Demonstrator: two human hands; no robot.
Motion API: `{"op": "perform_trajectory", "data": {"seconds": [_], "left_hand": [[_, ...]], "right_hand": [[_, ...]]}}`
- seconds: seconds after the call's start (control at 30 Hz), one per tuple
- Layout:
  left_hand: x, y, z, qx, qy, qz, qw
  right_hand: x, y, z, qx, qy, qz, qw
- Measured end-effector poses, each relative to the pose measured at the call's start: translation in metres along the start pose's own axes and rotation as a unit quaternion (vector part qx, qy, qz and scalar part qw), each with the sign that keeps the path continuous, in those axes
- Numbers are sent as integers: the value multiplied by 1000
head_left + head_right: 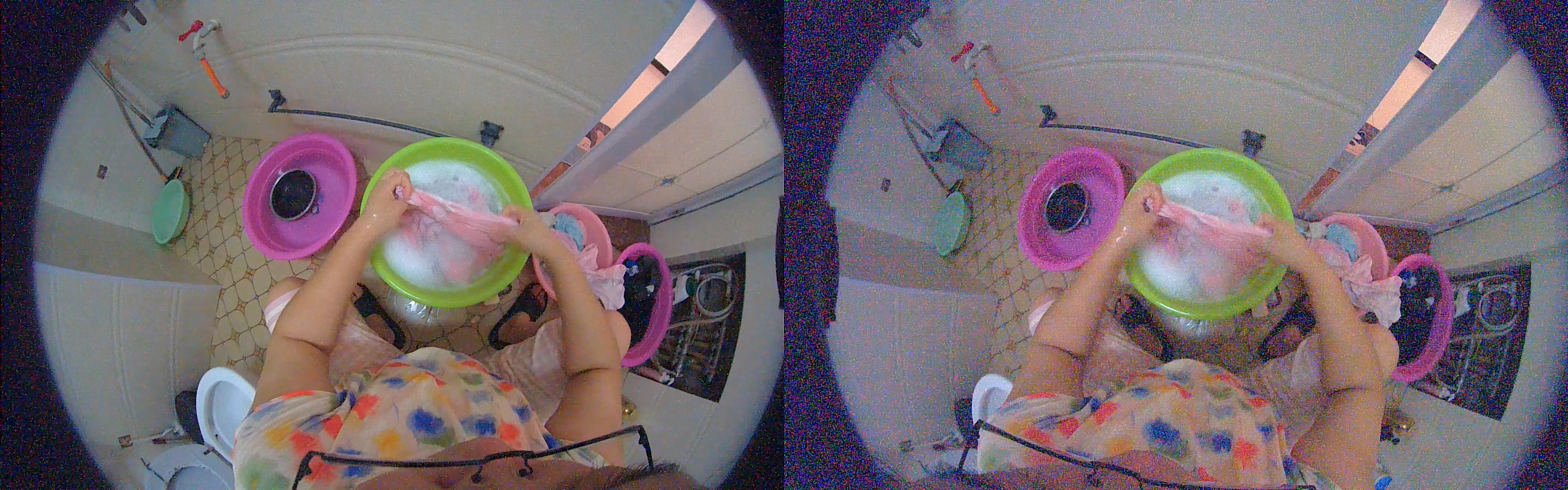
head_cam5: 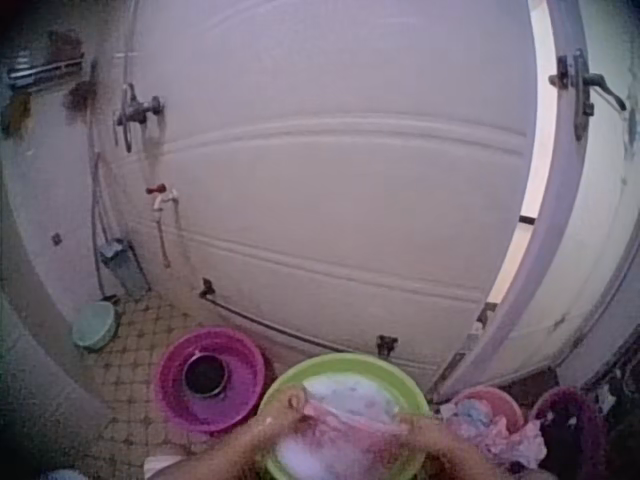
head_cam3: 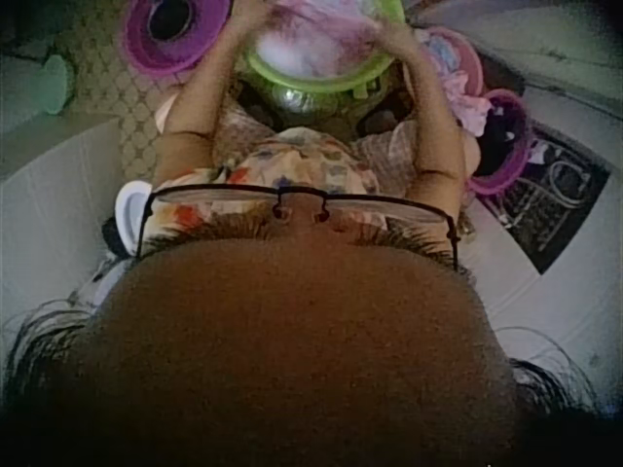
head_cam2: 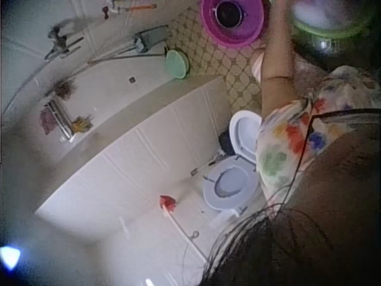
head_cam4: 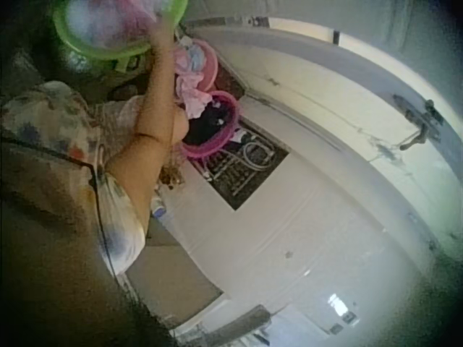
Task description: The person hand washes a pink cloth in a green basin filled with soapy water. They repeatedly rub, squeeze, and submerge the cloth to clean it.
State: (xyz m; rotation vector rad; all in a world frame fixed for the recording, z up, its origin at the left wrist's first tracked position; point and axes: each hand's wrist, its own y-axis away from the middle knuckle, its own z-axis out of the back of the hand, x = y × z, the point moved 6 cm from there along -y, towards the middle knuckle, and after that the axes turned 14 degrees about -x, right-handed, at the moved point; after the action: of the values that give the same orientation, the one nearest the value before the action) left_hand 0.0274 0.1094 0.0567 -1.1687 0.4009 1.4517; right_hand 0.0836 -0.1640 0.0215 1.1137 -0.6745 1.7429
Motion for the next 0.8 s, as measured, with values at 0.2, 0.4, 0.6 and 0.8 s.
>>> {"op": "perform_trajectory", "data": {"seconds": [0.2,0.4,0.6,0.8], "left_hand": [[-24,4,2,9,-56,-8,998],[-1,20,-18,169,-74,107,977],[-7,29,-25,191,261,266,908],[-17,23,-25,185,454,287,823]], "right_hand": [[0,-14,39,-209,-137,-21,968],[-3,-17,40,-264,-241,-23,934],[1,-30,27,-233,-261,-76,934],[25,-25,-8,-227,103,266,931]]}}
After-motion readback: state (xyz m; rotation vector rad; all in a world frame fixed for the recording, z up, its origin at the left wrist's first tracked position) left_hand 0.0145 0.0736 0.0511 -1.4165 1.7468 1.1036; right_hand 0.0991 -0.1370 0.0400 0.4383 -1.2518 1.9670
